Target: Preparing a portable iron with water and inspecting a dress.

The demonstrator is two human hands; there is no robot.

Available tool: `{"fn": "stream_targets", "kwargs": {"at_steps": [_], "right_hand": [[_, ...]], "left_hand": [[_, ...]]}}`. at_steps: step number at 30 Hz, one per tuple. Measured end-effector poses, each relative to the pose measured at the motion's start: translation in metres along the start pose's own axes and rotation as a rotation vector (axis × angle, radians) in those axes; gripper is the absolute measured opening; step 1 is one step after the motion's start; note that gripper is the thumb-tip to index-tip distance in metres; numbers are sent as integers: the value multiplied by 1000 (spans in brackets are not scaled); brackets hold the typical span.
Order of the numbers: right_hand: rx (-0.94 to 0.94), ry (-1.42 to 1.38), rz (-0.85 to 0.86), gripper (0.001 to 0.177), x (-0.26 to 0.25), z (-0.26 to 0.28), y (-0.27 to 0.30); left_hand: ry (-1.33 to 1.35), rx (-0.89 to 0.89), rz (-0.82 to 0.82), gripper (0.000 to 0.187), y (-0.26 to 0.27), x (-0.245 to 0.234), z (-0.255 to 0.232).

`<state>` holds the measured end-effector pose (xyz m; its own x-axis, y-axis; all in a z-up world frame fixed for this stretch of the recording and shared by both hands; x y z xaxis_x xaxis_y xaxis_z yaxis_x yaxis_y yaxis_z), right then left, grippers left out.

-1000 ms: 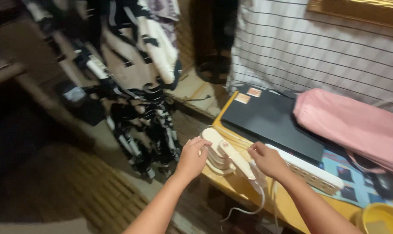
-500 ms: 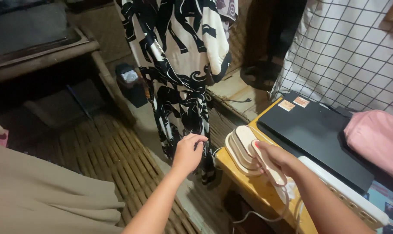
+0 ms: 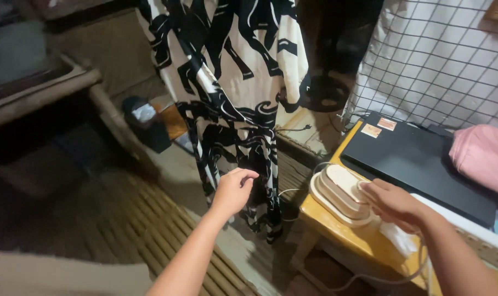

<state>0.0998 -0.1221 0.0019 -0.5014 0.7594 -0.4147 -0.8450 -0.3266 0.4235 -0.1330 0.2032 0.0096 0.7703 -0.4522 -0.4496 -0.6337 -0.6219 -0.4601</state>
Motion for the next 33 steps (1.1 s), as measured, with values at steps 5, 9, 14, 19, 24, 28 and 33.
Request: {"fn": "stream_targets", "kwargs": {"at_steps": [5, 9, 14, 19, 24, 28, 33], "right_hand": [[33, 16, -135, 42, 4, 2, 11], [-50, 5, -146, 43, 5, 3, 11], [3, 54, -163, 48, 5, 21, 23], [10, 99, -122, 46, 5, 27, 16], [-1, 98, -79, 45, -4, 8, -2], [20, 99, -72, 42, -2, 18, 5], [-34, 212, -79, 48, -13, 12, -10]], "left_hand": [[-8, 41, 80, 18, -41, -26, 27], [30, 112, 115, 18, -65, -35, 40], [51, 134, 133, 18, -74, -38, 46], [64, 87, 134, 19, -71, -38, 48], [49, 54, 120, 19, -73, -32, 54], [49, 64, 105, 19, -76, -27, 42], [40, 66, 91, 19, -86, -21, 39]]}}
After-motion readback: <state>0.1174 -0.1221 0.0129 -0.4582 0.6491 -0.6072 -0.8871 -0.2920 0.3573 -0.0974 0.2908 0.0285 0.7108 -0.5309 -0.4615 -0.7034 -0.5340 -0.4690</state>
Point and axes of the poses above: each hand's wrist, its own y-axis away from the middle knuckle, its own x-axis out of the palm, z = x × y, the point moved 2 cm from there along -y, towards the middle knuckle, and after that the axes turned 12 degrees about -z, right-handed, at the moved point
